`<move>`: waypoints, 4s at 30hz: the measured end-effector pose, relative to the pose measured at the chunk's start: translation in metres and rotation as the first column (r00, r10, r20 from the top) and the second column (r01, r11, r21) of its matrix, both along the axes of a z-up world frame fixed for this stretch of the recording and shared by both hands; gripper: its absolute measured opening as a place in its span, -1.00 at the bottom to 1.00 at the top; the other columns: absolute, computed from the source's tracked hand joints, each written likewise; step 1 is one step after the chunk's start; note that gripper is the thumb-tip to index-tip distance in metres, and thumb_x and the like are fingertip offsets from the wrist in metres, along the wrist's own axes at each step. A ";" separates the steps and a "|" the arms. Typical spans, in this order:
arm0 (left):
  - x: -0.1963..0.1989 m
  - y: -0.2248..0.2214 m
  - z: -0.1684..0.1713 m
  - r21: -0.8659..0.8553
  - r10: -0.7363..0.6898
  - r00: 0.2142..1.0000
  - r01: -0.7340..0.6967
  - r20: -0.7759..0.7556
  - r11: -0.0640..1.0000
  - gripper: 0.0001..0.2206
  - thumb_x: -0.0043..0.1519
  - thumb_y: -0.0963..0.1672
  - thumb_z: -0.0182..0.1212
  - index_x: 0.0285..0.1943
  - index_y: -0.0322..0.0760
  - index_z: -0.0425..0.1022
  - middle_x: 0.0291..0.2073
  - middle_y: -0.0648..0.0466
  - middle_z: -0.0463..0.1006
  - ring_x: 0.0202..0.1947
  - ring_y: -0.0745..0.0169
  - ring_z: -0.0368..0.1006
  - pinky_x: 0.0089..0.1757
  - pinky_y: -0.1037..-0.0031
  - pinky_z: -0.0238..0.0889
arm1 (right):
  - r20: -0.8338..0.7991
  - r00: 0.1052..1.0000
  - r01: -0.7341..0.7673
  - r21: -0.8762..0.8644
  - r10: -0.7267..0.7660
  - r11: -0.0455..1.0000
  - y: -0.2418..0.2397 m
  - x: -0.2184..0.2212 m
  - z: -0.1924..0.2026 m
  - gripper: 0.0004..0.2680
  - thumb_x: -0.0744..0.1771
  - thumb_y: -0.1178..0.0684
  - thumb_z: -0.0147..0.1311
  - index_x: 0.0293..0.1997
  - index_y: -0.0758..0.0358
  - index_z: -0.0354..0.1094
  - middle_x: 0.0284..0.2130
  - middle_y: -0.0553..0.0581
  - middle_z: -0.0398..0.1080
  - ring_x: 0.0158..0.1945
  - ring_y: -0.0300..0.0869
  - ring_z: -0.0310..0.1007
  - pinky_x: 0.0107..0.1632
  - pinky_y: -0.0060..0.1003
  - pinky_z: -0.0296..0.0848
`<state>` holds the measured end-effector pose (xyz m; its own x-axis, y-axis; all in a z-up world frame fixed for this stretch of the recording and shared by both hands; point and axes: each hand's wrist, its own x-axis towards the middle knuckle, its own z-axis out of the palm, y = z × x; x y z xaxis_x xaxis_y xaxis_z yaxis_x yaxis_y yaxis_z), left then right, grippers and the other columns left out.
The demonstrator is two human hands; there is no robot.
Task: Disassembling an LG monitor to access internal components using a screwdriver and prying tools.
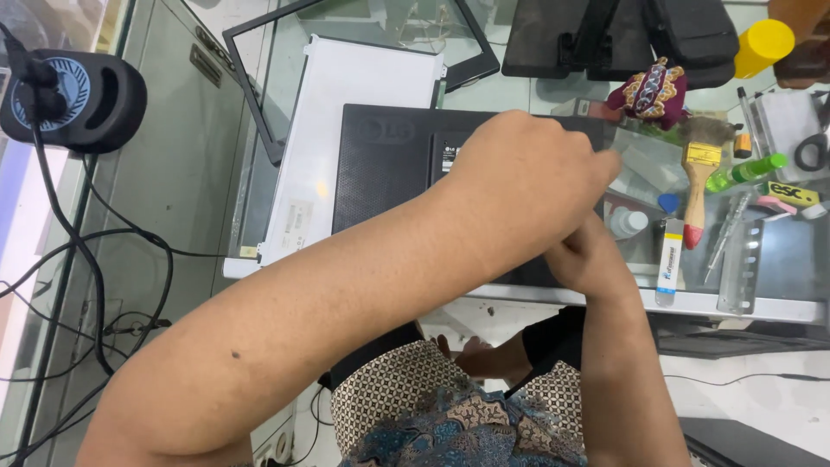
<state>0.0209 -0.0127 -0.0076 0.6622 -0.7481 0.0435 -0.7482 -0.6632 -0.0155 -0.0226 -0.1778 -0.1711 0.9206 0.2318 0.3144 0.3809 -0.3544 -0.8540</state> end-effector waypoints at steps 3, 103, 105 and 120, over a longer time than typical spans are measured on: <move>0.007 -0.009 -0.004 -0.006 0.075 0.983 -0.075 0.168 0.997 -0.86 0.01 -0.12 0.30 -0.47 0.24 0.66 -0.48 0.35 0.62 -0.39 0.10 0.62 -0.46 0.26 0.32 | 0.013 1.000 0.000 -0.022 0.000 1.000 0.000 0.001 0.003 -0.84 0.27 0.24 -0.17 -0.51 0.14 -0.06 -0.56 -0.12 -0.02 -0.40 -0.32 -0.10 -0.37 -0.26 -0.10; 0.035 0.104 -0.194 -0.709 0.089 0.706 -0.706 -0.703 -0.003 -0.77 0.41 -0.10 0.00 -0.06 -0.43 0.42 -0.40 -0.26 0.65 -0.42 -0.01 0.66 -0.46 0.38 0.51 | 0.049 0.995 0.100 -0.626 -0.089 0.773 0.004 0.039 -0.013 -0.53 0.38 -0.19 0.04 0.50 -0.07 0.13 0.45 0.20 0.13 0.53 0.17 -0.04 0.38 0.43 -0.16; 0.034 0.111 -0.203 -0.730 0.125 0.720 -0.681 -0.683 -0.063 -0.83 0.46 -0.14 -0.06 -0.02 -0.42 0.33 -0.38 -0.27 0.63 -0.45 -0.03 0.62 -0.41 0.35 0.49 | 0.048 0.998 0.054 -0.607 -0.031 0.793 0.002 0.040 -0.017 -0.51 0.37 -0.35 -0.02 0.49 -0.15 0.12 0.47 0.13 0.10 0.55 0.13 -0.08 0.40 0.41 -0.14; 0.031 0.097 -0.187 -0.812 0.237 0.790 -0.584 -0.566 0.008 -0.84 0.44 -0.12 0.02 -0.09 -0.33 0.39 -0.47 -0.15 0.62 -0.64 0.21 0.49 -0.50 0.54 0.35 | 0.053 0.996 0.089 -0.502 -0.072 0.860 -0.001 0.041 -0.018 -0.57 0.37 -0.31 0.06 0.41 -0.18 0.24 0.44 0.00 0.17 0.54 0.02 -0.01 0.44 0.29 -0.14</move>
